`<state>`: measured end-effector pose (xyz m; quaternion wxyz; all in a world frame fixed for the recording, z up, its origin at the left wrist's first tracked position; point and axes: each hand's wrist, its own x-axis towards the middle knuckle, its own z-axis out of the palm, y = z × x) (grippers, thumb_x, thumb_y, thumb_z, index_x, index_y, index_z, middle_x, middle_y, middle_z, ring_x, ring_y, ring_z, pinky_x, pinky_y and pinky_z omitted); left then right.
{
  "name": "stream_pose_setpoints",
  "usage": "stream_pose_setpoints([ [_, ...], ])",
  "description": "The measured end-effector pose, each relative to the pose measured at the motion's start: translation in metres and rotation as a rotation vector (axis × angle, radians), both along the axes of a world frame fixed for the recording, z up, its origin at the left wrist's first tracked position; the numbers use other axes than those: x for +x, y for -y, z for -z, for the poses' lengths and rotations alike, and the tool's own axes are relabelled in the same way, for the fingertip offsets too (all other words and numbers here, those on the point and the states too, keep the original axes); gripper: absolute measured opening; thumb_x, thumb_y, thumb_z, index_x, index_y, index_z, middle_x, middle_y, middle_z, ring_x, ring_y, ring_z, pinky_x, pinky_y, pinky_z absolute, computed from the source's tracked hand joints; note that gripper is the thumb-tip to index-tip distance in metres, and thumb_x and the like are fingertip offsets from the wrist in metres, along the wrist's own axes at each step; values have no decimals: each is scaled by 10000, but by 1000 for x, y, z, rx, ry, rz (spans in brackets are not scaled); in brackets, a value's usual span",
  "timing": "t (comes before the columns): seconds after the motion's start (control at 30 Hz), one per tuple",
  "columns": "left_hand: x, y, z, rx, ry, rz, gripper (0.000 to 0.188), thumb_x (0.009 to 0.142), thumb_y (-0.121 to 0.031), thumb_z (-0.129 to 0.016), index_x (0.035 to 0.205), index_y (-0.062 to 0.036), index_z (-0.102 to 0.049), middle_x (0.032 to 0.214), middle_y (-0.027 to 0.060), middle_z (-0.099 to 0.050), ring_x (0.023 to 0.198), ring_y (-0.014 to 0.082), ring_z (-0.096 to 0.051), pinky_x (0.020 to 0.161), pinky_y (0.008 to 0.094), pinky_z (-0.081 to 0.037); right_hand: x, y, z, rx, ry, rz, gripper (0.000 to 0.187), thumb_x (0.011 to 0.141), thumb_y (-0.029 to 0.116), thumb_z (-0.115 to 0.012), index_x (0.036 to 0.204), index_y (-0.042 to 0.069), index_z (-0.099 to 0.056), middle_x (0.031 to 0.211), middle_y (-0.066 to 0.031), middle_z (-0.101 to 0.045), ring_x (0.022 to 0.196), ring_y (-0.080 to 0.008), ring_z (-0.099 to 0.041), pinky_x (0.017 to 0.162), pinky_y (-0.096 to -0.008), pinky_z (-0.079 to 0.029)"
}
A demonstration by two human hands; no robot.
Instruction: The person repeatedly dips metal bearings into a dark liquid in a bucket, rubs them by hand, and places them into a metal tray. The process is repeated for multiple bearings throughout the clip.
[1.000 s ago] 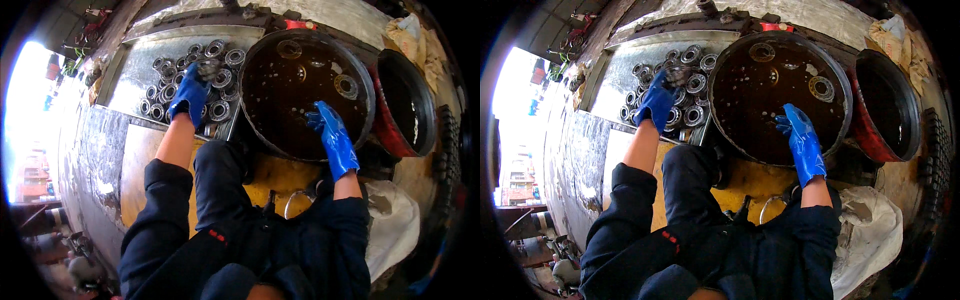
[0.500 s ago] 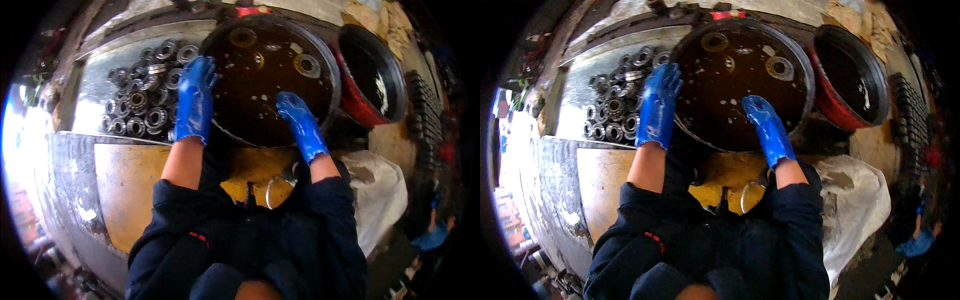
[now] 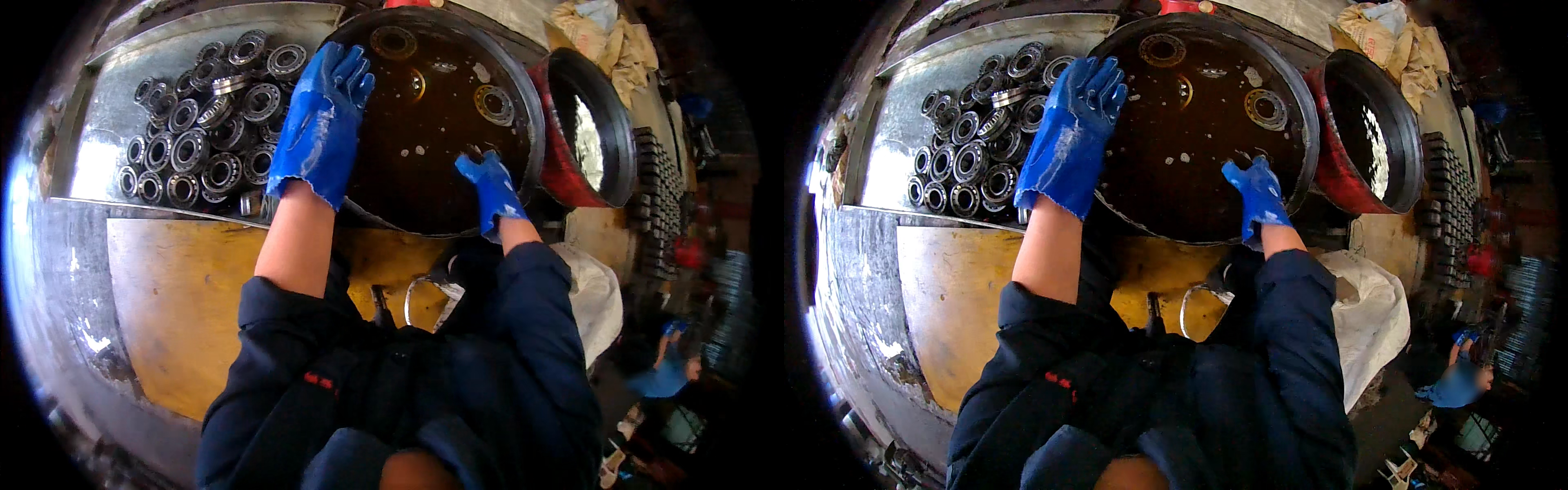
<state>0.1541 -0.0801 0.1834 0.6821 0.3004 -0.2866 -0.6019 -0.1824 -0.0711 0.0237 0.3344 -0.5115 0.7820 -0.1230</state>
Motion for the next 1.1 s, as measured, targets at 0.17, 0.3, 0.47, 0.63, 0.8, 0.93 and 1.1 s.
stream_pose_setpoints([
  [0.17,11,16,16,78,-407,89,499,1079,-305,-467,1501,-45,-407,1505,190,-516,1367,330,-517,1137,438,-425,14,28,-19,134,-372,-149,853,793,518,-760,1446,23,-524,1407,-221,-610,1291,-412,-589,1068,-465,-493],
  [0.3,20,23,15,146,-430,42,529,1073,-331,-479,1507,-42,-395,1513,198,-507,1369,336,-513,1141,449,-420,57,40,-24,146,-558,-337,774,823,512,-731,1422,52,-562,1372,-240,-626,1249,-419,-614,1051,-478,-497],
  [0.47,19,46,9,310,-372,-63,562,1063,-317,-528,1495,19,-400,1500,237,-504,1359,332,-522,1116,438,-449,83,75,-23,-116,64,-153,801,835,554,-731,1379,-12,-572,1329,-270,-642,1233,-397,-629,1044,-458,-488],
  [0.63,32,44,19,345,-445,-37,511,1013,-339,-604,1432,-65,-506,1439,200,-587,1296,362,-581,1076,482,-488,116,118,-38,-224,404,-39,799,818,575,-760,1276,-70,-648,1196,-290,-698,1133,-350,-687,954,-437,-515],
  [0.8,20,54,2,510,-434,-28,540,1041,-384,-542,1479,-74,-477,1464,165,-580,1309,338,-577,1076,473,-485,121,176,-36,32,-244,-348,644,749,496,-818,1195,39,-734,1187,-207,-726,1090,-392,-700,927,-483,-555],
  [0.93,21,55,7,515,-414,-2,525,1051,-399,-520,1461,-73,-491,1451,153,-597,1303,326,-587,1072,470,-490,143,179,-50,-35,-647,-746,427,687,350,-813,1036,105,-791,1053,-185,-745,1007,-376,-717,866,-495,-573],
  [1.1,27,48,12,412,-499,-34,451,1061,-354,-512,1420,-81,-522,1439,168,-604,1234,346,-631,1051,479,-505,147,180,-30,-97,-630,-638,319,654,255,-794,918,78,-799,976,-214,-743,921,-407,-717,799,-484,-571],
])
